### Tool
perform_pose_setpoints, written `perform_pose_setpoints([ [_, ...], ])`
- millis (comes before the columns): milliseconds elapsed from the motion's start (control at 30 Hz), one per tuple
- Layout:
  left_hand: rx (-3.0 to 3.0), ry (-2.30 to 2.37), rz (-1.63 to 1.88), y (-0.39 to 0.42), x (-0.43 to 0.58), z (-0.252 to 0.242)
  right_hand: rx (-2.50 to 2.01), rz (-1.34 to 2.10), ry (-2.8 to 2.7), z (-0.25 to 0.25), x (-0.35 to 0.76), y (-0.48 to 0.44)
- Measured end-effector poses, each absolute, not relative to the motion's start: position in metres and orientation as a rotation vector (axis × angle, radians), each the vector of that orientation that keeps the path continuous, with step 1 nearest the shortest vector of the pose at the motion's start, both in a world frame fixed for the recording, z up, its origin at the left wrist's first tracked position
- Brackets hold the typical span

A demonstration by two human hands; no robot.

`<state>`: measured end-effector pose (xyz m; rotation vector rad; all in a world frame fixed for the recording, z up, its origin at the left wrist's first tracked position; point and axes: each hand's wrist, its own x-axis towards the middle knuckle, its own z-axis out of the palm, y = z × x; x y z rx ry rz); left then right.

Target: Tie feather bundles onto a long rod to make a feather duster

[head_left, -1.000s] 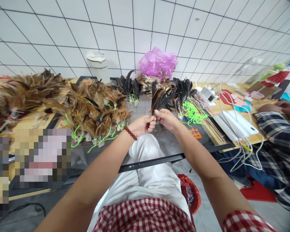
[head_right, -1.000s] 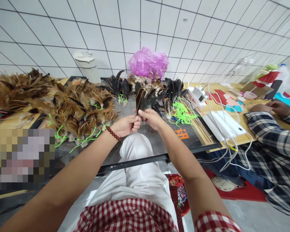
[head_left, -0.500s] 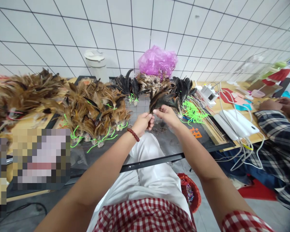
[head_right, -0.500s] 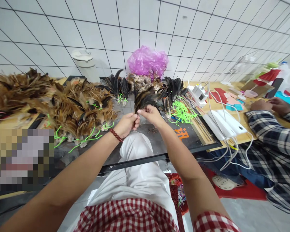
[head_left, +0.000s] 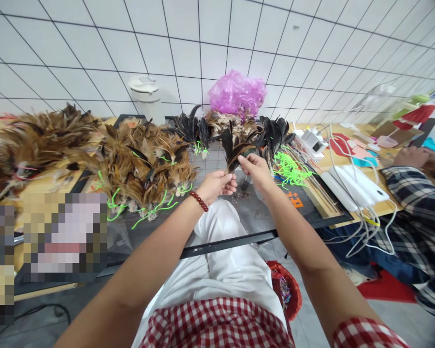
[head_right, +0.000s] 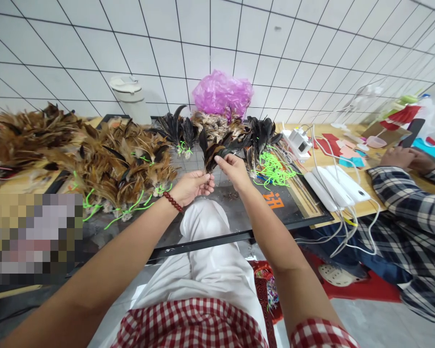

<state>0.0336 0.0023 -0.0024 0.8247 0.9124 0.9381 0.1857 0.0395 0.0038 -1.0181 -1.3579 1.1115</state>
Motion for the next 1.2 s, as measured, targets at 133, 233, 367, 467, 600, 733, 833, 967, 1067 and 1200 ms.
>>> perform_pose_setpoints([
  [133, 0.786, 0.932, 1.022, 0.003, 0.034, -0.003, -1.031, 1.051, -1.286, 0.004, 0.190, 0.043],
  [233, 0.730, 0.914, 1.101, 0.005, 0.032, -0.002, -1.026, 1.005, -1.300, 0.003, 0.191, 0.043],
  [367, 0.729, 0.919, 1.126, 0.006, 0.031, -0.003, -0.957, 0.927, -1.302, 0.002, 0.190, 0.042],
  [467, 0.854, 0.935, 0.994, 0.006, 0.032, -0.005, -0.935, 0.904, -1.256, 0.003, 0.188, 0.041],
  [600, 0.964, 0.833, 0.788, 0.003, 0.030, -0.008, -0.940, 0.874, -1.163, 0.006, 0.190, 0.045],
  [733, 0.815, 0.663, 0.824, 0.003, 0.027, -0.006, -0.934, 0.865, -1.046, 0.005, 0.196, 0.052],
  [833, 0.764, 0.592, 0.882, 0.004, 0.025, -0.003, -0.940, 1.055, -1.127, 0.001, 0.195, 0.052],
  [967, 0.797, 0.642, 0.915, 0.006, 0.025, -0.003, -0.883, 1.428, -1.395, 0.002, 0.187, 0.039],
  [1067, 0.849, 0.729, 0.815, 0.006, 0.024, -0.005, -0.877, 1.570, -1.507, 0.004, 0.184, 0.031],
  [1200, 0.859, 0.738, 0.664, 0.004, 0.022, -0.004, -0.904, 1.569, -1.519, 0.002, 0.186, 0.031],
])
